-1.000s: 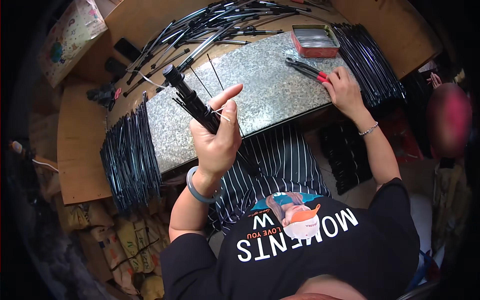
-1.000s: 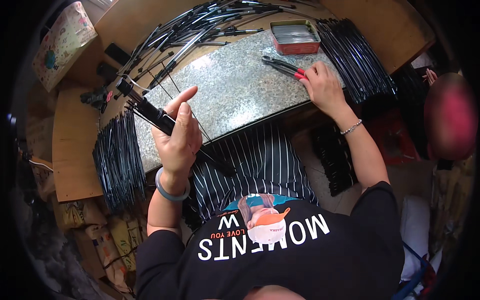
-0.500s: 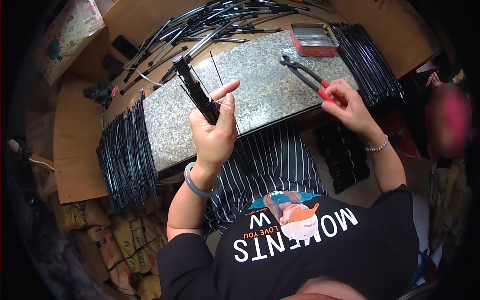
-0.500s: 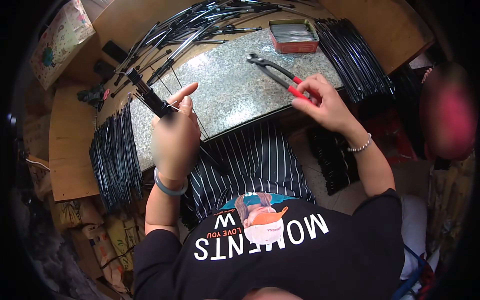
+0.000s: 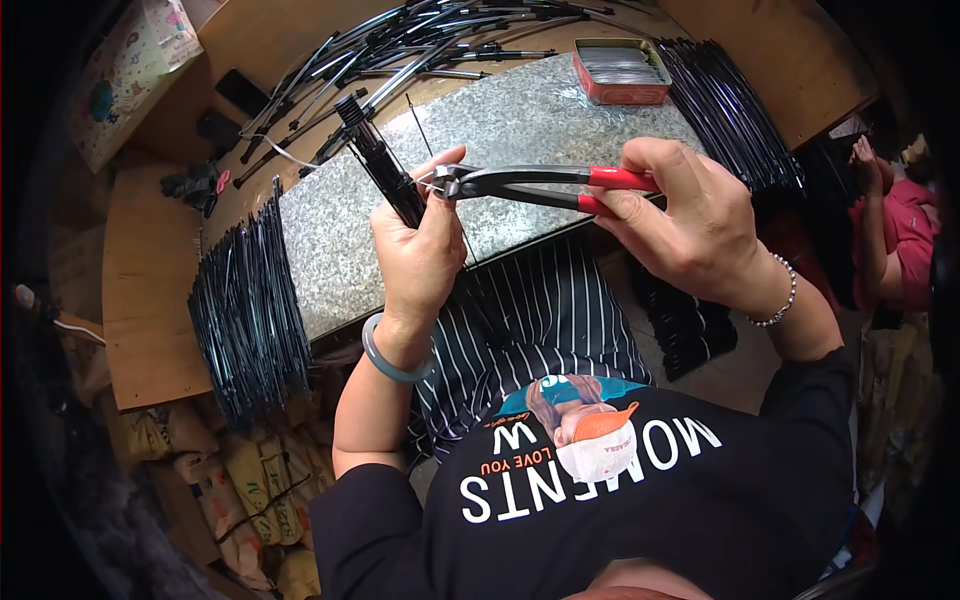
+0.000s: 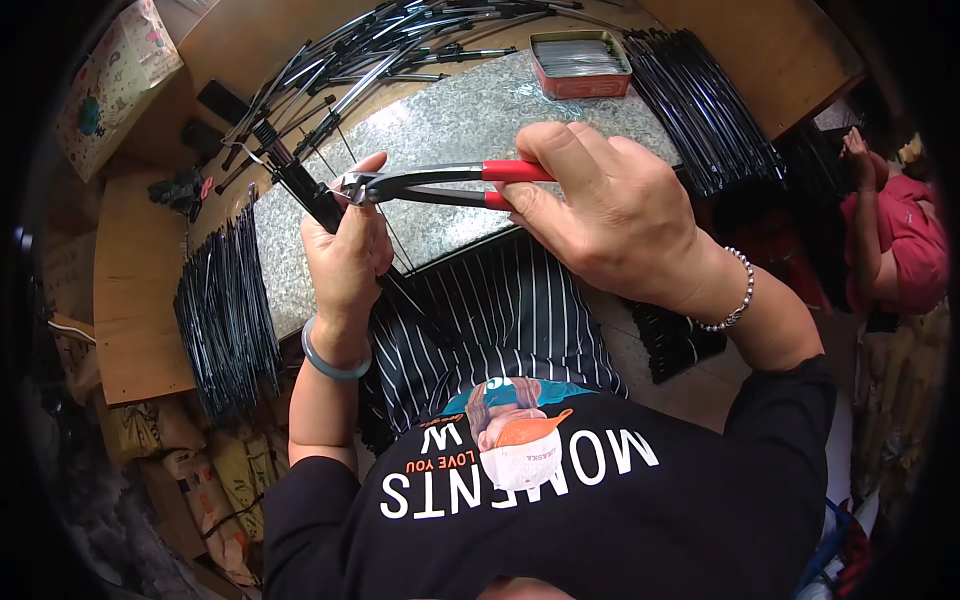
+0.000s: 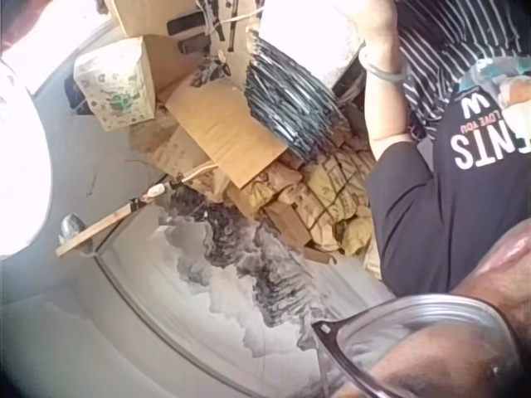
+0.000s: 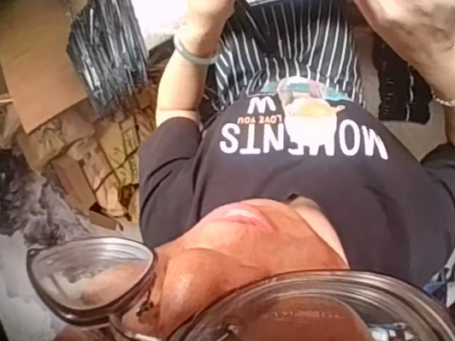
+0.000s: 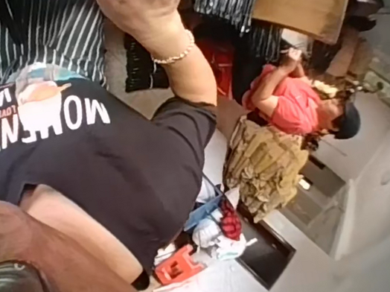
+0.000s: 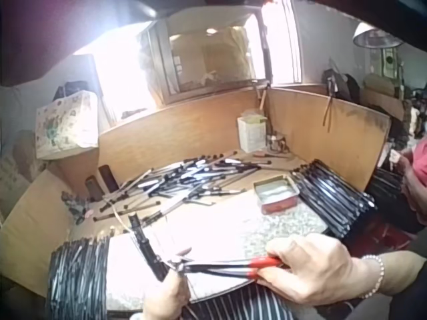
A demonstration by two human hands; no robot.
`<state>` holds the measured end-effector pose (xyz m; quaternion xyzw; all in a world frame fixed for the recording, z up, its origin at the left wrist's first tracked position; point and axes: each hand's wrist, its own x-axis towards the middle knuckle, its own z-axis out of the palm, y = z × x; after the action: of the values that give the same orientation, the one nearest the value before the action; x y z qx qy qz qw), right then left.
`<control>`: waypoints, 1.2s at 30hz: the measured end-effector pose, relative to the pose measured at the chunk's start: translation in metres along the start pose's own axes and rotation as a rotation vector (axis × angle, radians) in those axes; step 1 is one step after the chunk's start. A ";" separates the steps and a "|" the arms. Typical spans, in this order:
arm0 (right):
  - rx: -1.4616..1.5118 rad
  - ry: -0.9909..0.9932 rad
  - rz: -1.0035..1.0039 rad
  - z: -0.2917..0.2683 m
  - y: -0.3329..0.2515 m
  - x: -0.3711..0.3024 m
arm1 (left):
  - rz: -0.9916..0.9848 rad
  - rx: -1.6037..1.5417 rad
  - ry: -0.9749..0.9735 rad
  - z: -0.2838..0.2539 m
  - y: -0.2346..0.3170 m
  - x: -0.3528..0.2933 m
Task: The person gathers sets of umbrella ribs, threads wire through their ends, attaches them around umbrella runners, and tightens the wire using pliers.
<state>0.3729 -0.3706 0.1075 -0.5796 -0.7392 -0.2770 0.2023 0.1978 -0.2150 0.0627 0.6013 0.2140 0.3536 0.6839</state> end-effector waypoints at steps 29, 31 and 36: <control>0.545 -0.372 0.126 -0.003 0.007 -0.017 | 0.057 -0.029 -0.084 0.002 -0.003 -0.009; 0.694 -0.395 0.241 0.000 -0.002 -0.019 | 0.092 -0.032 -0.105 0.002 -0.003 -0.010; 1.065 -0.437 0.534 0.005 -0.022 -0.020 | 0.099 0.013 -0.111 0.000 -0.001 -0.012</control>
<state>0.3568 -0.3862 0.0877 -0.6070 -0.6299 0.3135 0.3694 0.1904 -0.2238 0.0605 0.6342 0.1483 0.3517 0.6724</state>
